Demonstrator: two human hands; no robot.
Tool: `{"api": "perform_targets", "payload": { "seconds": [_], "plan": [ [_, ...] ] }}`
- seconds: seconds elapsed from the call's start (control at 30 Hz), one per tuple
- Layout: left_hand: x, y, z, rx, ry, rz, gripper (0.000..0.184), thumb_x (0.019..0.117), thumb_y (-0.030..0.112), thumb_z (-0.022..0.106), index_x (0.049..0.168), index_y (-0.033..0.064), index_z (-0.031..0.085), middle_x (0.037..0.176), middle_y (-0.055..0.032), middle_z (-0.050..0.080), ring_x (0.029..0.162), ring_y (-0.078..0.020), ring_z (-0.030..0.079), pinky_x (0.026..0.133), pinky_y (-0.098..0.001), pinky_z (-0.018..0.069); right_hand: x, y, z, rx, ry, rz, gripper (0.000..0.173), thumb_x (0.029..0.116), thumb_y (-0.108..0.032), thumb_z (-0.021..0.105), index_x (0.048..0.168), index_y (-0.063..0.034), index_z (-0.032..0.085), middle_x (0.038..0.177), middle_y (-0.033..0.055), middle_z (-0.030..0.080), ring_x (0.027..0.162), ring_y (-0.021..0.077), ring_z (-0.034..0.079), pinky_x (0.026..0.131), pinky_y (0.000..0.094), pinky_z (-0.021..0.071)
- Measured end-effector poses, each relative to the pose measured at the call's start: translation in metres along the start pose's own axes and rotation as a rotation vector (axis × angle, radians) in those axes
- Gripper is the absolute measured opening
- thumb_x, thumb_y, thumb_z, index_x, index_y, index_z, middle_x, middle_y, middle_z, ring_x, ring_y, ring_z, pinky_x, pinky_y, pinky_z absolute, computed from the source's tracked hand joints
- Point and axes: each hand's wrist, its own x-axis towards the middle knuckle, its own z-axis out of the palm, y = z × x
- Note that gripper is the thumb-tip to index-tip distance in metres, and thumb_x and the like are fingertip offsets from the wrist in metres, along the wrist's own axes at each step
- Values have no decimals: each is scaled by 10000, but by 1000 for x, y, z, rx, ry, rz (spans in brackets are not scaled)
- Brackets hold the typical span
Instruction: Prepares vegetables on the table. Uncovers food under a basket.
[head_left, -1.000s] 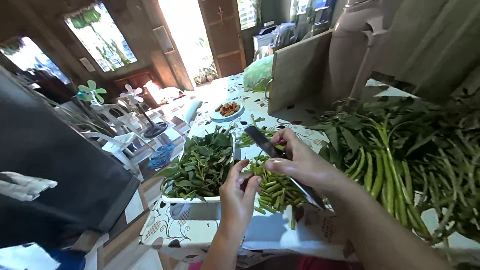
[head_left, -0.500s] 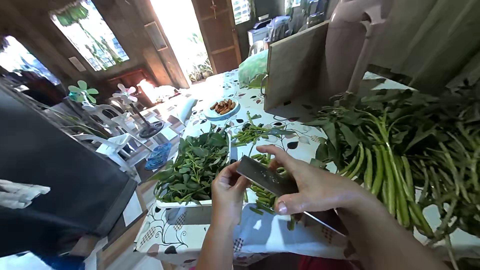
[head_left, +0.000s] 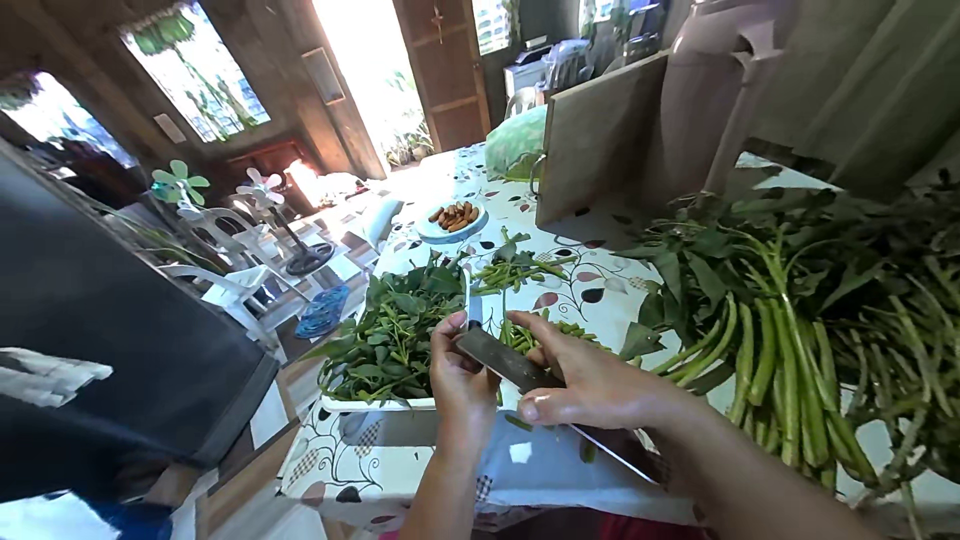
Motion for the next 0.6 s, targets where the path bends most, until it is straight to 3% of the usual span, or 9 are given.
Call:
{"api": "perform_targets", "payload": {
  "seconds": [0.1, 0.23, 0.3, 0.33, 0.4, 0.5, 0.6],
  "plan": [
    [0, 2, 1, 35, -10, 47, 613, 785, -169, 649, 1313, -12, 380, 874, 21, 677, 777, -26, 687, 742, -209, 594, 1, 2, -1, 152, -44, -10, 1009, 746, -499, 774, 1508, -115, 235, 844, -90, 591, 625, -45, 565, 546, 141, 489],
    [1, 5, -3, 70, -43, 1, 537, 815, -146, 652, 1297, -34, 444, 893, 0, 695, 796, -38, 695, 758, -212, 595, 1, 3, 0, 207, -45, -26, 909, 752, -435, 781, 1453, -144, 279, 899, -90, 609, 666, -48, 592, 561, 132, 495],
    [0, 8, -6, 98, -90, -86, 296, 871, -113, 637, 1152, -39, 582, 872, 7, 697, 773, -30, 684, 740, -208, 593, 0, 2, 0, 172, -26, -20, 941, 745, -447, 784, 1472, -137, 274, 945, -74, 618, 729, -35, 617, 615, 150, 522],
    [-1, 9, -6, 101, -111, -115, 159, 890, -97, 623, 1013, 3, 628, 806, 31, 701, 713, -19, 676, 687, -198, 590, 1, 2, 0, 149, -21, -20, 960, 740, -460, 788, 1477, -133, 268, 956, -71, 623, 757, -31, 628, 645, 158, 534],
    [-3, 8, -8, 108, -154, -102, 133, 904, -88, 603, 893, 38, 644, 736, 48, 700, 643, -12, 667, 622, -195, 586, 3, 2, 0, 114, -9, -33, 955, 727, -459, 803, 1453, -122, 283, 958, -65, 640, 805, -22, 653, 711, 176, 558],
    [-5, 5, -9, 211, -182, 16, 118, 861, -73, 643, 940, 15, 641, 790, 58, 691, 736, 17, 666, 725, -178, 578, 8, 0, 4, 56, 36, 1, 865, 743, -436, 793, 1412, -126, 341, 935, -40, 645, 795, 9, 659, 716, 211, 565],
    [-4, 12, -10, 331, -83, 27, 144, 842, -85, 658, 964, -18, 625, 787, 39, 663, 692, 25, 641, 648, -159, 560, 22, -14, 8, -43, 40, 65, 746, 810, -448, 736, 1381, -121, 386, 918, 7, 635, 776, 66, 646, 710, 282, 555]
  ]
}}
